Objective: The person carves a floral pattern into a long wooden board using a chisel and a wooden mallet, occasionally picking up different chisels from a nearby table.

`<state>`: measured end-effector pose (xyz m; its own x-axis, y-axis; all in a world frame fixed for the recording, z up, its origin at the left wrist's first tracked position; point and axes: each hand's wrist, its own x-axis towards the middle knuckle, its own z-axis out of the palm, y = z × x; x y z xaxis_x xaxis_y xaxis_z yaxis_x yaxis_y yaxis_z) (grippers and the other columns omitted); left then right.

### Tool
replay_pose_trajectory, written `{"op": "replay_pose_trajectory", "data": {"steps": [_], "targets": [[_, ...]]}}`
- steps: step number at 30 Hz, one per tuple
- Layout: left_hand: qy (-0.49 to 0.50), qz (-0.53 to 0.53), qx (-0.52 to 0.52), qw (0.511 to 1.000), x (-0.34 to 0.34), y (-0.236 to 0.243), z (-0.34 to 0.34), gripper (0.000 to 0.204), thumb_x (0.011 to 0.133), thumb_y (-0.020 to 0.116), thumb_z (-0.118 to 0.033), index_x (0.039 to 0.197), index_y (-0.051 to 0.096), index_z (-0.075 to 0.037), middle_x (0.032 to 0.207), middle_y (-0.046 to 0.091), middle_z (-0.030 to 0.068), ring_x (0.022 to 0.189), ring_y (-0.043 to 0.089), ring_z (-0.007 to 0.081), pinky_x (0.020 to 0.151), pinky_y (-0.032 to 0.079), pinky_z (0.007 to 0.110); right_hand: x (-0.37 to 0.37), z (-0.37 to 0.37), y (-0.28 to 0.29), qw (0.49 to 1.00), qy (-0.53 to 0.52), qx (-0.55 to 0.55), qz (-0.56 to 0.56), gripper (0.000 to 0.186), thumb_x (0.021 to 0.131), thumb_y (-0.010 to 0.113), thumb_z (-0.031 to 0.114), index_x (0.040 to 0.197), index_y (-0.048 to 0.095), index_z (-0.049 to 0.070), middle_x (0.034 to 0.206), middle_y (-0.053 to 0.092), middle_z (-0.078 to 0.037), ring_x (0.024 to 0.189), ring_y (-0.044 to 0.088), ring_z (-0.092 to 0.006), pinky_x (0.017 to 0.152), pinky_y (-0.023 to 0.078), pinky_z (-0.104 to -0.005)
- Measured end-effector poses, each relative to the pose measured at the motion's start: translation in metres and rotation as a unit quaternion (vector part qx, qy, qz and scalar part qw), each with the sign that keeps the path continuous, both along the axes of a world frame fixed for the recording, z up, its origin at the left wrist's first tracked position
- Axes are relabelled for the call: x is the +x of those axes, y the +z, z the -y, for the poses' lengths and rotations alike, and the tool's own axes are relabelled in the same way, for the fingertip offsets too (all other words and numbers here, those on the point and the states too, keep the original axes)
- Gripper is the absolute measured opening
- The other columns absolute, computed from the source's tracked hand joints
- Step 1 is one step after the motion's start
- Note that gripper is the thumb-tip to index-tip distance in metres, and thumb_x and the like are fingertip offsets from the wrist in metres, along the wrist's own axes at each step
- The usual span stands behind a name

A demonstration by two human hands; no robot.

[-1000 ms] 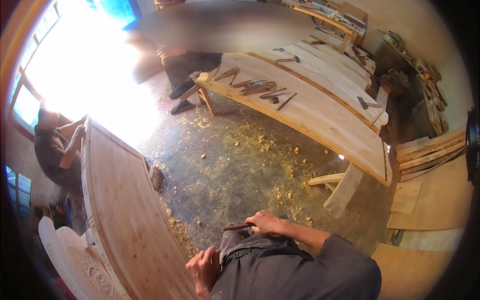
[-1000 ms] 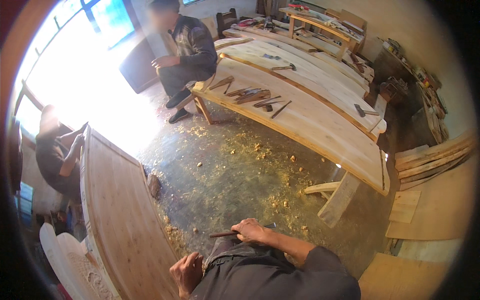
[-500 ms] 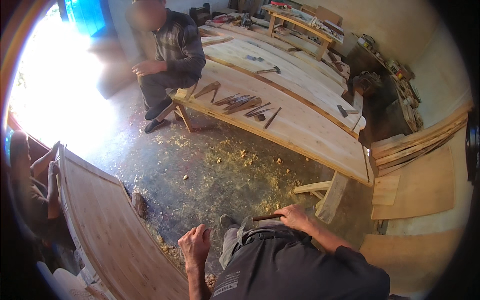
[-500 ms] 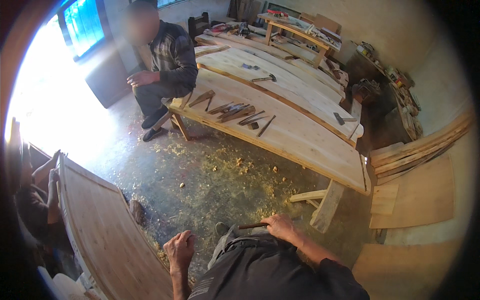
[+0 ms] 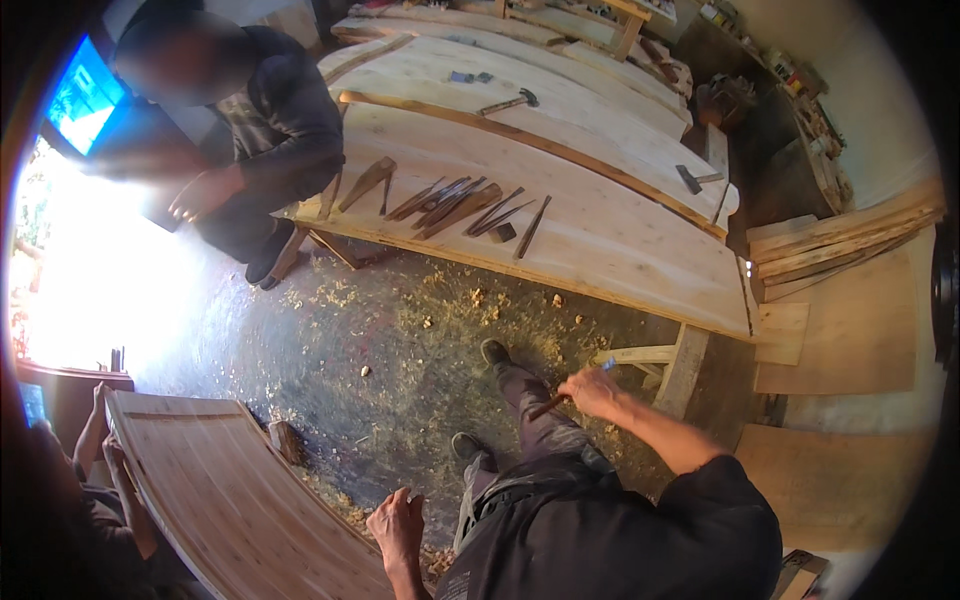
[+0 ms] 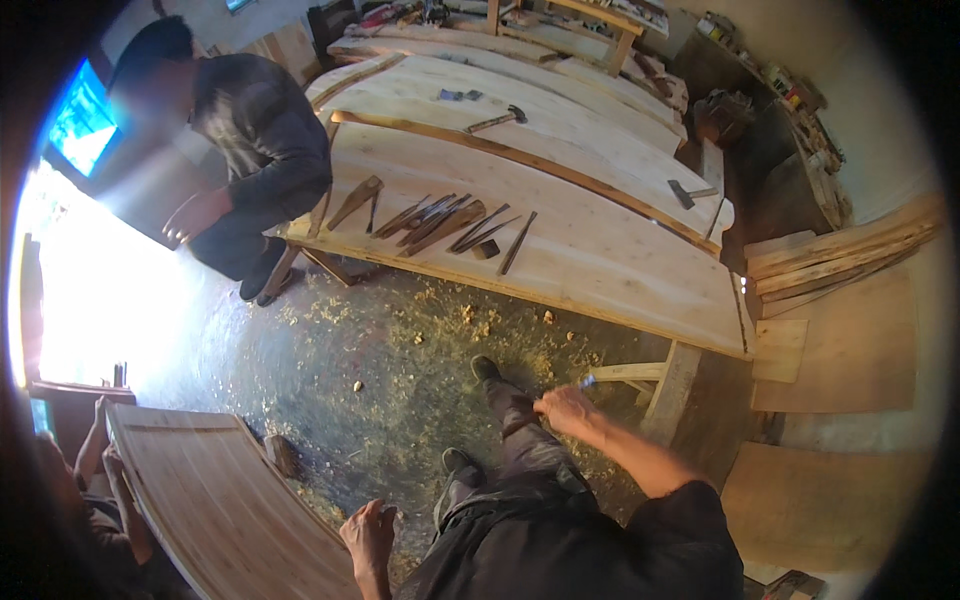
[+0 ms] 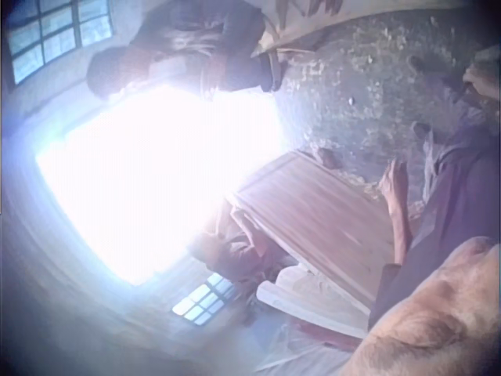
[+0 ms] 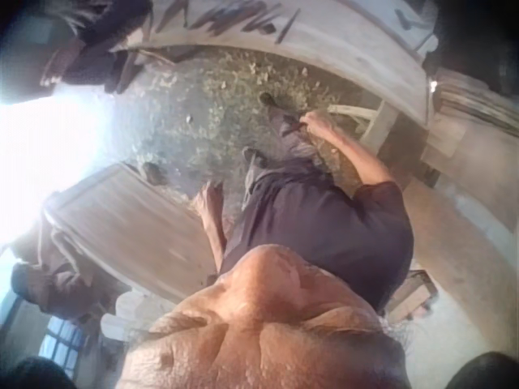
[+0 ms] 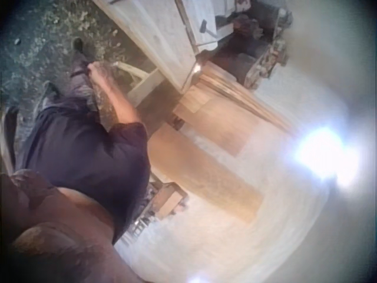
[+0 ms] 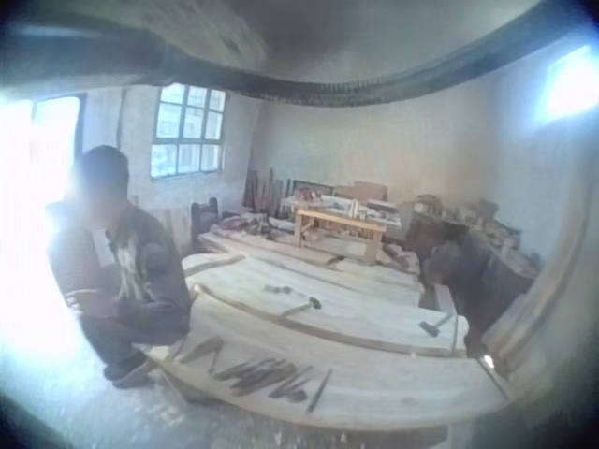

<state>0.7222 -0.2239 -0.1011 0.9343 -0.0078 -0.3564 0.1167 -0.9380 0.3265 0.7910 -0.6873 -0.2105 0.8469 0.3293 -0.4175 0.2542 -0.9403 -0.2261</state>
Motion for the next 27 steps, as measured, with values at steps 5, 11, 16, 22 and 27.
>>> {"op": "replay_pose_trajectory", "data": {"steps": [5,11,16,22,27], "targets": [[0.038,-0.088,0.075,0.993,0.032,-0.018,0.035,0.033,0.090,0.081,-0.034,0.112,0.082,-0.010,0.087,0.080,0.0109,0.086,0.078,0.0328,0.079,0.059,0.045,0.153,0.081,-0.091,0.991,0.036,-0.131,-0.012,0.017,0.093,0.066,0.010,0.096,0.081,0.017,0.091,0.077,-0.010,0.098,0.075,-0.0336,0.096,0.055,-0.0527],[0.064,-0.204,0.000,0.977,0.093,-0.011,0.112,0.033,0.090,0.082,-0.035,0.113,0.081,-0.012,0.090,0.080,0.0107,0.086,0.078,0.0316,0.076,0.059,0.044,0.300,0.173,-0.200,0.977,0.061,-0.203,0.036,0.011,0.100,0.064,0.017,0.097,0.074,0.014,0.099,0.072,-0.007,0.105,0.068,-0.0296,0.103,0.049,-0.0496],[0.073,-0.194,0.015,0.978,0.136,-0.016,0.149,0.031,0.091,0.082,-0.033,0.114,0.081,-0.012,0.092,0.081,0.0106,0.088,0.078,0.0314,0.078,0.059,0.042,0.361,0.188,-0.198,0.968,0.085,-0.238,0.003,0.007,0.098,0.064,0.017,0.097,0.068,0.011,0.101,0.066,-0.005,0.106,0.062,-0.0265,0.099,0.049,-0.0452],[0.078,-0.195,0.020,0.977,0.171,-0.018,0.163,0.030,0.090,0.083,-0.032,0.114,0.081,-0.013,0.092,0.080,0.0099,0.088,0.077,0.0314,0.078,0.059,0.041,0.363,0.203,-0.216,0.975,0.022,-0.192,0.114,0.022,0.096,0.063,0.011,0.117,0.065,0.007,0.127,0.062,-0.009,0.127,0.057,-0.0265,0.098,0.055,-0.0446],[0.083,-0.194,0.012,0.977,0.173,-0.027,0.171,0.032,0.092,0.080,-0.035,0.115,0.080,-0.013,0.091,0.080,0.0114,0.087,0.078,0.0318,0.078,0.059,0.042,0.356,0.199,-0.228,0.985,-0.166,-0.021,0.047,0.038,0.091,0.063,0.002,0.129,0.063,0.003,0.146,0.055,-0.014,0.143,0.049,-0.0363,0.103,0.060,-0.0476]]}}
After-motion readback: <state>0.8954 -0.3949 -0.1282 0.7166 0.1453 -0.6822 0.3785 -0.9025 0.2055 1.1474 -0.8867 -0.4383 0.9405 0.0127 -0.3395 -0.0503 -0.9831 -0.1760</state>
